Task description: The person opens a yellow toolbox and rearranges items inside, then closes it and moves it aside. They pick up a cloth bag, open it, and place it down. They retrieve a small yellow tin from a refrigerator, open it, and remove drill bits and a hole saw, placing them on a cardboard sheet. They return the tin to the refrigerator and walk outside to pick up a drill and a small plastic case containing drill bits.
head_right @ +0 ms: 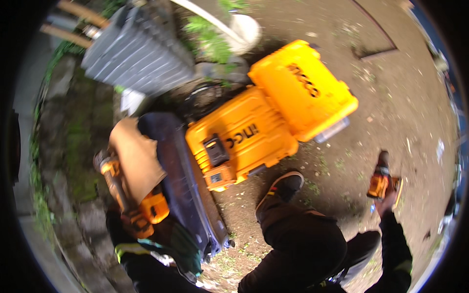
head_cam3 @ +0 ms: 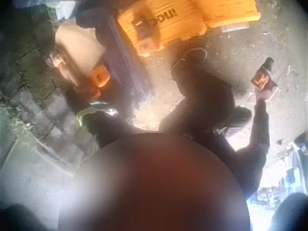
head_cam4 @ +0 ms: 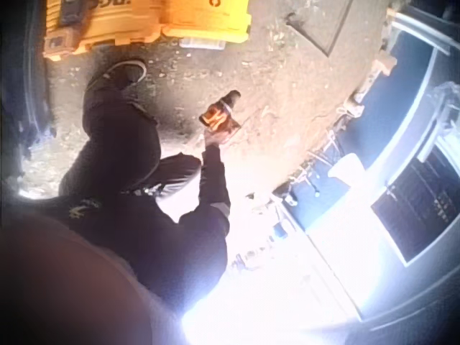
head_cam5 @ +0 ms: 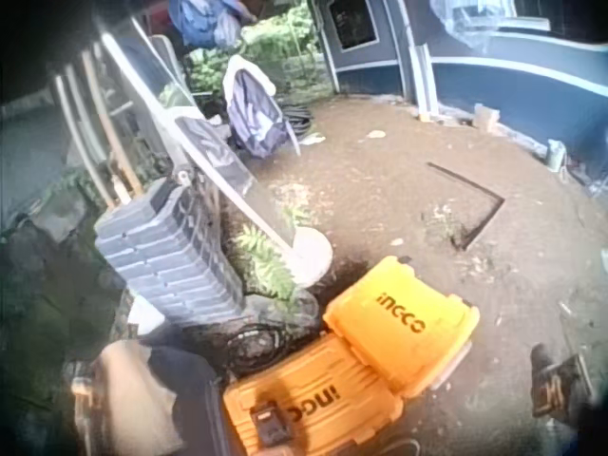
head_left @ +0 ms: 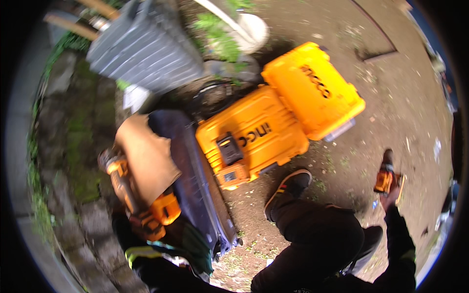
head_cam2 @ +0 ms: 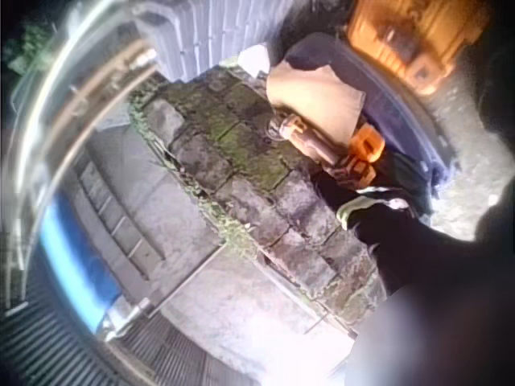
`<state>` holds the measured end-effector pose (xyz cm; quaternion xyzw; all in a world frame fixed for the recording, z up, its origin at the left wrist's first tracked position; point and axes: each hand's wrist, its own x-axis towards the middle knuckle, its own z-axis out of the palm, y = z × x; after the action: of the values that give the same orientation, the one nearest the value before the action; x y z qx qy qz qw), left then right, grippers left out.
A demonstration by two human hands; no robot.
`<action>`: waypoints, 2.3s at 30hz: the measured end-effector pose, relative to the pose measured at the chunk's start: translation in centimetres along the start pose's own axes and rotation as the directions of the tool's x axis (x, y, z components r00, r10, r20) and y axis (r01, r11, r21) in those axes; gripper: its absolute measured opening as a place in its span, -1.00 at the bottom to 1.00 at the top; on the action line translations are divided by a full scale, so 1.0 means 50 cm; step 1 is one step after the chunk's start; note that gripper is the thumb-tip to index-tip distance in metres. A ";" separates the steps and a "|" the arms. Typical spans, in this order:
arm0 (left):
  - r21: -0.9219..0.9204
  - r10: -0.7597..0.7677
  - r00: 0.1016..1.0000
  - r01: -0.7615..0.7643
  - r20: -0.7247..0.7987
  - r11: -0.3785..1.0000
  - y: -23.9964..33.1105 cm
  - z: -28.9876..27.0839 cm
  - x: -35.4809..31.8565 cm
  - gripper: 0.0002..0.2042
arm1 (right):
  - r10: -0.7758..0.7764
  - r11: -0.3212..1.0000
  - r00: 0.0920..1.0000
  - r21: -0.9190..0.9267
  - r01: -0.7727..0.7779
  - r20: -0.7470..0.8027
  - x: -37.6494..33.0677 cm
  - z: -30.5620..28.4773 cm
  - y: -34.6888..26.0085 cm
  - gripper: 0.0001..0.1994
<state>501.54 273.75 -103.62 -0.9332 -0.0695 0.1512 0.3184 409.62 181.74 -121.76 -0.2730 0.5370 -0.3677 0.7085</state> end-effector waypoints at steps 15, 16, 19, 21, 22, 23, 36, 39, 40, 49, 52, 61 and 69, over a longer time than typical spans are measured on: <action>0.185 0.097 0.993 -0.107 0.063 0.977 0.047 -0.093 0.039 -0.34 | -0.151 -0.482 0.523 -0.524 0.702 0.839 -0.035 0.877 -0.119 -0.59; 0.194 0.103 0.992 -0.115 0.073 0.974 0.040 -0.087 0.037 -0.34 | -0.172 -0.514 0.509 -0.518 0.684 0.843 -0.019 0.895 -0.106 -0.61; 0.198 0.128 0.987 -0.146 0.098 0.969 0.011 -0.065 0.030 -0.35 | -0.211 -0.542 0.523 -0.544 0.641 0.826 0.019 0.930 -0.055 -0.65; 0.200 0.139 0.983 -0.161 0.118 0.966 -0.007 -0.051 0.025 -0.36 | -0.227 -0.565 0.494 -0.526 0.636 0.839 0.037 0.938 -0.035 -0.62; 0.198 0.143 0.982 -0.166 0.124 0.966 -0.015 -0.043 0.021 -0.37 | -0.240 -0.569 0.480 -0.523 0.634 0.844 0.045 0.942 -0.027 -0.60; 0.196 0.148 0.981 -0.172 0.129 0.965 -0.019 -0.037 0.018 -0.37 | -0.250 -0.565 0.487 -0.534 0.629 0.837 0.051 0.945 -0.022 -0.58; -0.072 0.250 0.953 -0.241 0.169 0.968 -0.081 -0.047 -0.025 -0.47 | -0.118 -0.473 0.594 -0.571 0.671 0.796 0.044 0.945 -0.040 -0.27; 0.230 0.434 0.892 -0.452 0.124 0.862 -0.126 -0.067 -0.039 -0.34 | -0.165 -0.466 0.567 -0.570 0.677 0.807 0.033 0.941 -0.036 -0.27; 0.181 0.281 0.949 -0.304 0.144 0.935 -0.139 -0.074 -0.043 -0.33 | -0.201 -0.488 0.522 -0.547 0.680 0.829 0.028 0.939 -0.031 -0.29; -0.987 -0.239 0.961 0.152 0.137 0.049 -0.190 -0.396 -0.376 -0.53 | -0.314 -0.438 0.441 -0.540 0.718 0.841 -0.015 0.909 -0.051 -0.21; -0.928 0.014 0.971 -0.223 -0.238 -0.299 -0.070 -0.543 -0.629 -0.69 | -0.564 -0.182 0.273 -0.440 0.879 0.779 -0.093 0.863 -0.092 -0.36; -0.900 0.939 0.072 -0.319 -0.335 -0.297 0.678 -0.854 -1.223 -0.54 | -0.368 0.728 0.372 0.015 0.686 0.852 -0.409 0.528 -0.233 0.08; -0.888 0.738 -0.674 -0.362 0.041 -0.282 1.086 -0.742 -1.738 -0.70 | -0.720 0.693 0.646 0.289 0.660 0.251 -0.621 0.123 -0.235 -0.26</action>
<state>433.38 190.08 -88.48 -0.3732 0.5169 0.7386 -0.2193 408.09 200.16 -93.52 -0.4555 0.2249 -0.6010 0.6171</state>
